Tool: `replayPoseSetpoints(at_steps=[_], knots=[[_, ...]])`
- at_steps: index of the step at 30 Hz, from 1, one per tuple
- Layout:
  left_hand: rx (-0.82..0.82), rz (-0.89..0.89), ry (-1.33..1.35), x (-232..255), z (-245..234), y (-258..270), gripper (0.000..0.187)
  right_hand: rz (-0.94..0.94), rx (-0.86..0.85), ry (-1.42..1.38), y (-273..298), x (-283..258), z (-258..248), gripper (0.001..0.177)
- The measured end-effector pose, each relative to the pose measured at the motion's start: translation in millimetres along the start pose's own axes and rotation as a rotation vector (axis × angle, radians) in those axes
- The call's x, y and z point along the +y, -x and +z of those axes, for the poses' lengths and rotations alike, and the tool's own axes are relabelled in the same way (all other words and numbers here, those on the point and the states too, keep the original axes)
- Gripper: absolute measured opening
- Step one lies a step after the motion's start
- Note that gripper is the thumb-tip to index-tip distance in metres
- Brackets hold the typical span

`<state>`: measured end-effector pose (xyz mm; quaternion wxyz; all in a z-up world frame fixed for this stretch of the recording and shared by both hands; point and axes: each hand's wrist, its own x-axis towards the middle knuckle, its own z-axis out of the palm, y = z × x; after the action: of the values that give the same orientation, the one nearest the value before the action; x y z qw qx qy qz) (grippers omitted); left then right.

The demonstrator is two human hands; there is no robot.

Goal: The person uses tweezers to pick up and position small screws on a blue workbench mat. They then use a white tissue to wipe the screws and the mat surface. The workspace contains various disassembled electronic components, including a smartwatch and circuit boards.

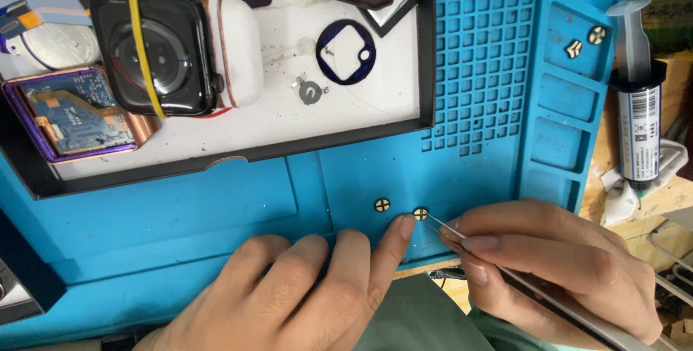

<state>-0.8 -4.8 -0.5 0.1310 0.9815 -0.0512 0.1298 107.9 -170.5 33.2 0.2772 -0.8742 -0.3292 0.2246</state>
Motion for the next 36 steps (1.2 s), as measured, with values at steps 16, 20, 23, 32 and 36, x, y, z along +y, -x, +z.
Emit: replayPoseSetpoints(at_steps=[16,20,23,32,36], knots=[[-0.137,0.173,-0.101,1,-11,-7,0.034,0.028,0.257,-0.365,33,21,-7,0.014],[-0.179,0.182,-0.111,6,-14,-11,0.036,0.115,0.129,-1.236,50,58,-18,0.026],[-0.102,0.201,-0.074,7,-17,-17,0.031,0.172,0.109,-0.739,53,58,-27,0.027],[0.025,0.187,0.351,10,-23,-15,0.024,-0.359,0.235,-0.265,24,39,-13,0.012],[-0.024,0.306,0.467,6,-31,-26,0.006,-0.703,0.095,-0.426,13,40,-6,0.014]])
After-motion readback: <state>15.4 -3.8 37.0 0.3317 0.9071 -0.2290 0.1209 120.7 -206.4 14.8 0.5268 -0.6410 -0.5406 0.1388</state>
